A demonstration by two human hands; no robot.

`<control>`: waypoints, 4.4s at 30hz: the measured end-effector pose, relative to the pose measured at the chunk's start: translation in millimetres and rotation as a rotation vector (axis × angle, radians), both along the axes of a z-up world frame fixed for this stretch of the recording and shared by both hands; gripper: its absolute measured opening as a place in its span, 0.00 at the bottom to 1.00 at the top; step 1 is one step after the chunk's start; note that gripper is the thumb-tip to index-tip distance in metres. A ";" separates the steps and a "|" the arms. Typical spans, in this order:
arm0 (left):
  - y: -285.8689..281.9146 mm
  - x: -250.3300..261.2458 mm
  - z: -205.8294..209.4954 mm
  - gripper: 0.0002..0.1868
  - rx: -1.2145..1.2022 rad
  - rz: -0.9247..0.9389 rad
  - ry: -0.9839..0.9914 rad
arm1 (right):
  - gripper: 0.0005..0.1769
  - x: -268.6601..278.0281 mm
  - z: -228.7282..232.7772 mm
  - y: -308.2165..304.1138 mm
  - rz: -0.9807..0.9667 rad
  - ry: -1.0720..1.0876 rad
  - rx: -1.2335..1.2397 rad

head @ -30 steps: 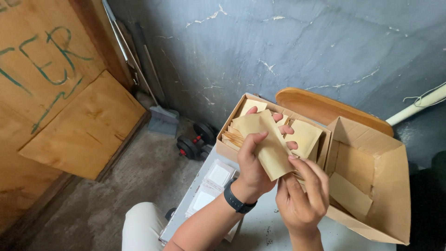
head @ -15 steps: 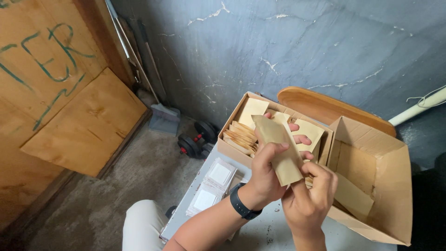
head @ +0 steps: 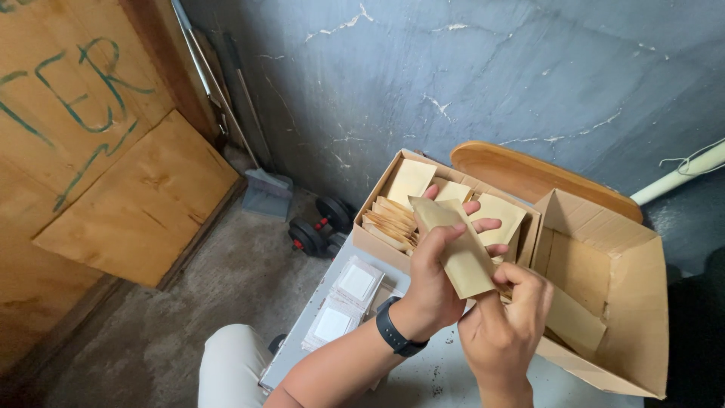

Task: Inserting small square packets into paper envelopes for packaging

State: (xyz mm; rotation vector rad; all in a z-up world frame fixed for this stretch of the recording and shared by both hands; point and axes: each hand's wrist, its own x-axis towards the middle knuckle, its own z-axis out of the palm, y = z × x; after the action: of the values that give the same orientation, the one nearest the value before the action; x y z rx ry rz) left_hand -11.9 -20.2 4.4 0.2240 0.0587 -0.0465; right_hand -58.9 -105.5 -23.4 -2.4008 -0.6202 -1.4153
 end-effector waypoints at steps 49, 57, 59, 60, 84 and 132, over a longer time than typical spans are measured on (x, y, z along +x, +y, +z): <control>-17.3 -13.6 -19.1 0.12 1.043 -0.233 -0.578 | 0.11 5.7 -9.7 -83.2 0.220 0.156 1.129; -10.1 -14.9 -11.8 0.14 1.015 -0.055 -0.556 | 0.14 4.0 -14.6 -77.7 0.144 0.206 0.963; -7.3 -13.0 -9.6 0.15 1.034 -0.062 -0.559 | 0.13 4.8 -14.9 -74.1 0.164 0.200 0.963; -6.3 -11.6 -8.2 0.17 1.051 -0.080 -0.566 | 0.13 5.4 -14.6 -72.7 0.174 0.191 0.965; 12.9 -7.8 -6.3 0.14 1.097 -0.160 -0.645 | 0.22 5.9 -38.0 -75.3 0.063 0.251 0.857; 39.9 6.5 2.9 0.19 0.898 -0.107 -0.574 | 0.15 4.0 -3.7 -51.6 0.158 0.540 0.297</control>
State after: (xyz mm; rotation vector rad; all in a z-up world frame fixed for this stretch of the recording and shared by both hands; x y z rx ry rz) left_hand -5.3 19.6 7.3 1.1288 -0.5169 -0.0584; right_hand -54.8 -157.1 -27.1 -2.2854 -0.4118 -0.6873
